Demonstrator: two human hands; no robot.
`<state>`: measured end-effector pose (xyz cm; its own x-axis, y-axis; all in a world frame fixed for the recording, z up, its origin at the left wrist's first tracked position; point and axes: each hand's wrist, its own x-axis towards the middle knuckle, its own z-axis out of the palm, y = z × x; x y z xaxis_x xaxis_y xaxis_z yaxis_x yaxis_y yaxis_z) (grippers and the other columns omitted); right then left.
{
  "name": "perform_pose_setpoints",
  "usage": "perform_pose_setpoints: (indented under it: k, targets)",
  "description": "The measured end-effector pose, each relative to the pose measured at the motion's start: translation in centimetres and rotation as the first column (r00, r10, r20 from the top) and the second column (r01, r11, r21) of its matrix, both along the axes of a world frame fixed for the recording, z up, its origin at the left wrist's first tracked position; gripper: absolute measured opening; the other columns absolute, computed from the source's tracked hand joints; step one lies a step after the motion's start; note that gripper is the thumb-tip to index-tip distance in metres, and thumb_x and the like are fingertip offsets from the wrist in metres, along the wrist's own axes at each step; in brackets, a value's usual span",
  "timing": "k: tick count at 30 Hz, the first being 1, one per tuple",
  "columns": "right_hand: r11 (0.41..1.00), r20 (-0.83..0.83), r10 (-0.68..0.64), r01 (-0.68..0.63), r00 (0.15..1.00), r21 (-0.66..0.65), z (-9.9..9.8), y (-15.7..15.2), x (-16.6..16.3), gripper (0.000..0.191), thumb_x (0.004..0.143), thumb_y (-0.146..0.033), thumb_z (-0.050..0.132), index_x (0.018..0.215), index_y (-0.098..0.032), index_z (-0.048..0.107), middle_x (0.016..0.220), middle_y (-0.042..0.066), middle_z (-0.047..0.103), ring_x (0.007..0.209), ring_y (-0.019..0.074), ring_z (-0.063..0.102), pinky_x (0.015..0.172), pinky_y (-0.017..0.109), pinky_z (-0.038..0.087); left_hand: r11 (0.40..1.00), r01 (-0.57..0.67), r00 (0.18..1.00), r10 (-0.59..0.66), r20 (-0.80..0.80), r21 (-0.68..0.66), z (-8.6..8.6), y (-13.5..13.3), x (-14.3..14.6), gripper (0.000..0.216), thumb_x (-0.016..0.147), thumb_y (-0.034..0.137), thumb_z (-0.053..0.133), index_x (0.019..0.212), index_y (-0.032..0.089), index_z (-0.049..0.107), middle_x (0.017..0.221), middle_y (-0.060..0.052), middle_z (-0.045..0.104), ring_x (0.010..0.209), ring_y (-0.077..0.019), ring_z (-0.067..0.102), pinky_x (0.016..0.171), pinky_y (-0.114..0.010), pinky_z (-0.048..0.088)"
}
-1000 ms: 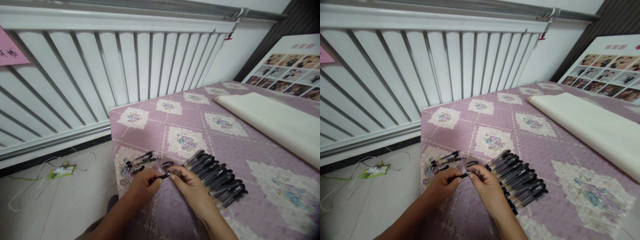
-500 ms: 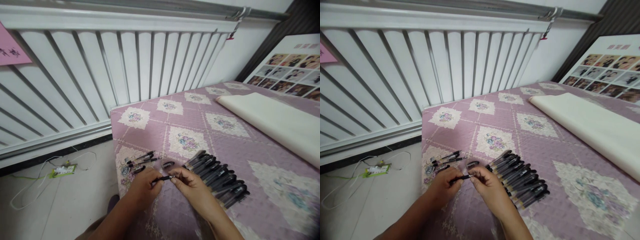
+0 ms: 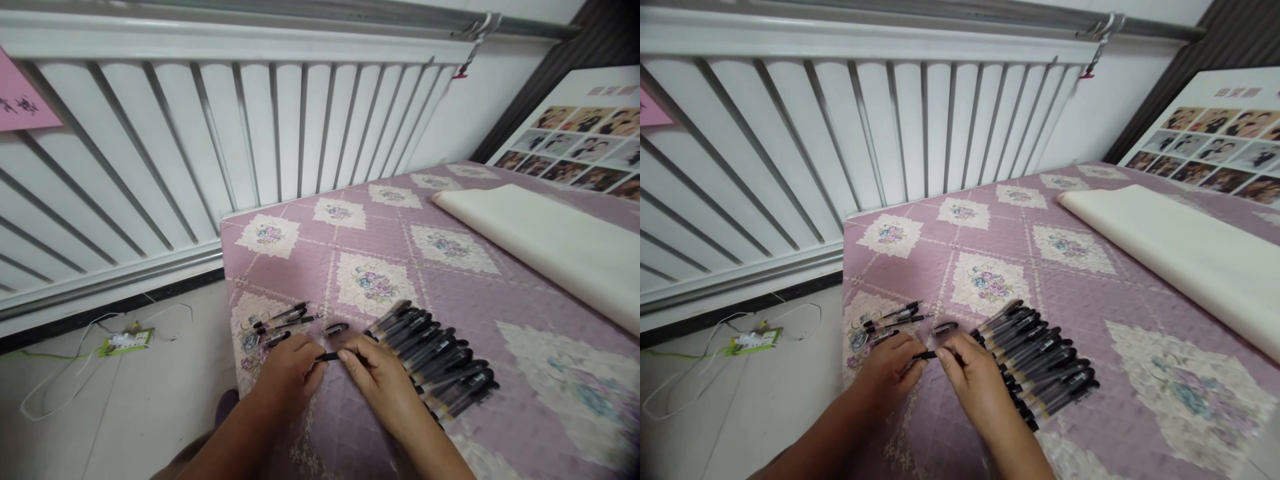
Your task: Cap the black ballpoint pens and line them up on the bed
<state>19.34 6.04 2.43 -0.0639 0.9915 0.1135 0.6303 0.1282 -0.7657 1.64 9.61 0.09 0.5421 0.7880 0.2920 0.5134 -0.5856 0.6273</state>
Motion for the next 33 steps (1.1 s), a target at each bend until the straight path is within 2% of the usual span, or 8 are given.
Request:
perform_pose_setpoints:
  k: [6,11,16,18,21,25,28,33]
  targets:
    - [0.999,-0.130,-0.030,0.024,0.991,-0.045,-0.32,-0.11,0.06,0.018,0.086,-0.030,0.053,0.101,-0.023,0.058,0.088,0.001,0.065,0.080,0.0183,0.060,0.071,0.027,0.044,1.000,0.001,1.000,-0.001,-0.009,-0.007,0.04,0.01,-0.01,0.014,0.082,0.018,0.050,0.089,0.020,0.062,0.081,-0.005,0.059,0.078,-0.0171,0.056,0.071,-0.027,0.045]
    - [0.998,-0.156,0.033,-0.041,0.987,-0.047,-0.44,0.05,-0.09,0.012,0.086,-0.030,0.052,0.087,-0.022,0.061,0.082,0.001,0.066,0.078,0.0175,0.061,0.071,0.026,0.044,1.000,0.005,1.000,-0.005,-0.030,-0.003,-0.10,0.05,-0.08,0.012,0.083,0.018,0.050,0.087,0.019,0.062,0.080,-0.005,0.058,0.077,-0.0173,0.055,0.070,-0.027,0.044]
    - [0.999,-0.037,-0.009,0.008,0.999,-0.038,0.01,-0.05,-0.23,0.026,0.087,-0.035,0.049,0.067,-0.021,0.057,0.065,0.000,0.060,0.064,0.0169,0.057,0.062,0.027,0.043,0.999,0.032,0.999,-0.031,-0.031,0.012,-0.07,0.03,-0.05,0.014,0.084,0.019,0.049,0.088,0.019,0.062,0.081,-0.005,0.058,0.077,-0.0170,0.055,0.069,-0.027,0.044]
    - [0.999,-0.051,-0.016,0.014,0.999,-0.038,0.13,-0.12,-0.19,0.023,0.088,-0.035,0.049,0.073,-0.021,0.060,0.071,0.002,0.063,0.069,0.0179,0.059,0.065,0.028,0.044,0.999,0.028,0.999,-0.028,-0.029,0.014,-0.05,0.03,-0.03,0.014,0.084,0.019,0.049,0.088,0.019,0.062,0.081,-0.005,0.058,0.077,-0.0170,0.055,0.069,-0.027,0.044]
    - [0.999,-0.176,-0.016,0.008,0.984,-0.046,0.05,-0.13,-0.07,0.019,0.086,-0.031,0.052,0.100,-0.022,0.060,0.091,0.003,0.067,0.084,0.0189,0.061,0.074,0.028,0.046,1.000,0.010,0.999,-0.010,-0.032,0.015,-0.08,0.08,-0.03,0.014,0.084,0.019,0.048,0.087,0.019,0.062,0.081,-0.005,0.059,0.077,-0.0172,0.055,0.069,-0.028,0.044]
    - [0.998,-0.185,-0.015,0.004,0.983,-0.056,-0.32,0.04,0.03,0.012,0.085,-0.030,0.053,0.083,-0.022,0.061,0.075,0.000,0.064,0.071,0.0168,0.060,0.066,0.025,0.045,0.999,0.023,0.999,-0.022,-0.033,0.028,-0.20,0.12,-0.06,0.013,0.084,0.020,0.049,0.086,0.019,0.062,0.081,-0.005,0.059,0.077,-0.0173,0.055,0.069,-0.028,0.045]
    - [0.999,-0.093,-0.043,0.040,0.995,-0.034,-0.31,0.11,0.01,0.023,0.085,-0.034,0.052,0.067,-0.021,0.057,0.063,-0.001,0.059,0.062,0.0160,0.056,0.060,0.025,0.042,0.999,0.033,0.999,-0.032,-0.033,0.038,-0.21,0.08,-0.03,0.013,0.084,0.019,0.050,0.087,0.020,0.063,0.081,-0.005,0.059,0.077,-0.0170,0.055,0.070,-0.027,0.045]
    - [0.999,-0.137,-0.036,0.031,0.990,-0.040,-0.06,0.04,-0.10,0.016,0.085,-0.032,0.052,0.094,-0.022,0.061,0.082,0.001,0.066,0.075,0.0177,0.060,0.069,0.026,0.045,0.999,0.018,0.999,-0.017,-0.036,0.030,-0.20,0.08,-0.01,0.015,0.083,0.018,0.050,0.090,0.020,0.063,0.082,-0.005,0.059,0.080,-0.0177,0.056,0.073,-0.028,0.046]
